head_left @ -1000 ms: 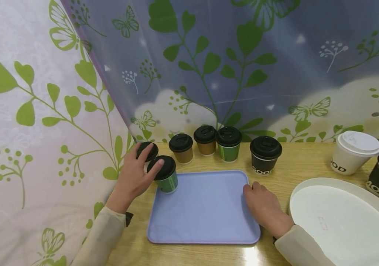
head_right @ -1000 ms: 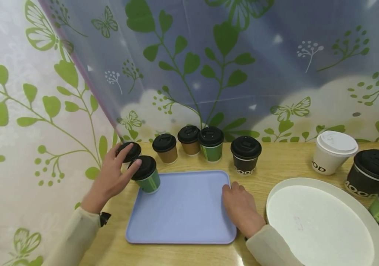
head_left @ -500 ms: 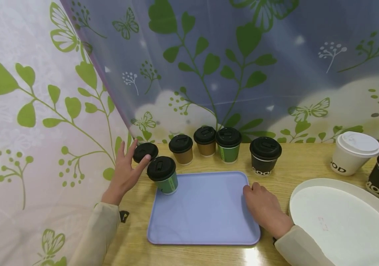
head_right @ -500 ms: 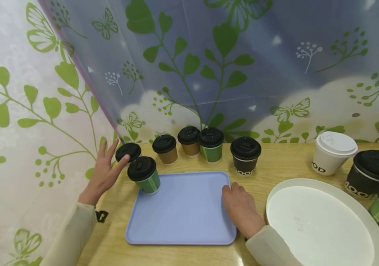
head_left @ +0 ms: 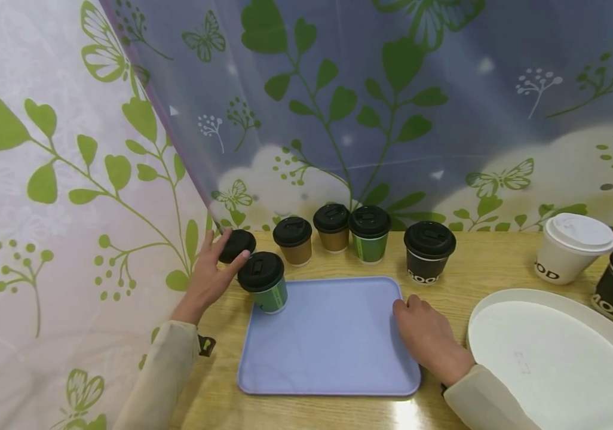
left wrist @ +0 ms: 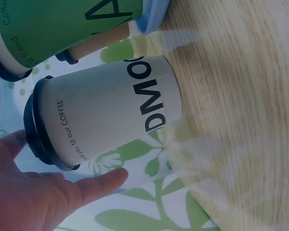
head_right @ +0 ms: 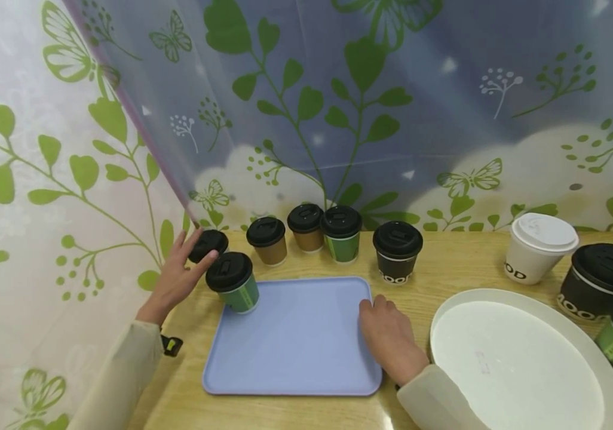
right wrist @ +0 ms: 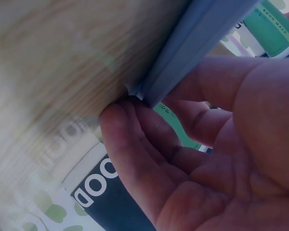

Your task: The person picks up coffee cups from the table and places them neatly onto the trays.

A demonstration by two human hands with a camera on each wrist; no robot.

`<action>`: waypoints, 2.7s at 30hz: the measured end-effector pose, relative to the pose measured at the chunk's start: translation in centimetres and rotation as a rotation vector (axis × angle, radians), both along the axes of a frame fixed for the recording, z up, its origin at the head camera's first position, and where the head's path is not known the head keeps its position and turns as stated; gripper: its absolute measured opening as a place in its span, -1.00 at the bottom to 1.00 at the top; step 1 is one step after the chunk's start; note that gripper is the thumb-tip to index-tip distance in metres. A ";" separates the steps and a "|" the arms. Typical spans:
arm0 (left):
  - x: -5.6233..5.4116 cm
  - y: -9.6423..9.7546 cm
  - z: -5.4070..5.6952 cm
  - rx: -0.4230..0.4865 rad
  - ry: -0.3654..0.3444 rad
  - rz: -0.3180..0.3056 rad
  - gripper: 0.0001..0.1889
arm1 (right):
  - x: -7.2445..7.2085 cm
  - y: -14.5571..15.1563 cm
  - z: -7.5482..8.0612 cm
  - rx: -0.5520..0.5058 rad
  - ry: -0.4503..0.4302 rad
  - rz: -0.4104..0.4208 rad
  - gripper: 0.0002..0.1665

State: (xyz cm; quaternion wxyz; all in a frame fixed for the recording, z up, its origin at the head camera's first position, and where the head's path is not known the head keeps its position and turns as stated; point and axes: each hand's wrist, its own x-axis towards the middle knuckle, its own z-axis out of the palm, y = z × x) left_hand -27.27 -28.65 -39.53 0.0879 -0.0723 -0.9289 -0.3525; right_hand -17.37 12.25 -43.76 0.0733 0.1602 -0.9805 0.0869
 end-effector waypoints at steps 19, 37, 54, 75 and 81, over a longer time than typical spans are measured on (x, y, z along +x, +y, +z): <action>-0.8 0.1 -0.4 0.080 0.001 -0.023 -0.33 | -0.2 0.0 0.0 0.003 -0.014 -0.001 -0.95; -1.0 0.3 -0.5 0.116 0.075 0.080 -0.34 | -0.1 0.0 0.0 0.000 0.002 -0.001 -0.94; -0.8 0.2 -0.5 0.045 0.136 0.091 -0.28 | -0.2 -0.1 0.1 0.002 -0.008 -0.006 -0.94; 3.6 -1.2 4.8 0.061 0.262 0.321 -0.32 | -0.1 0.1 -0.2 -0.013 0.032 -0.008 -0.94; 5.6 -0.6 6.7 0.032 0.252 0.360 -0.34 | -0.1 0.1 -0.2 -0.016 0.021 0.000 -0.95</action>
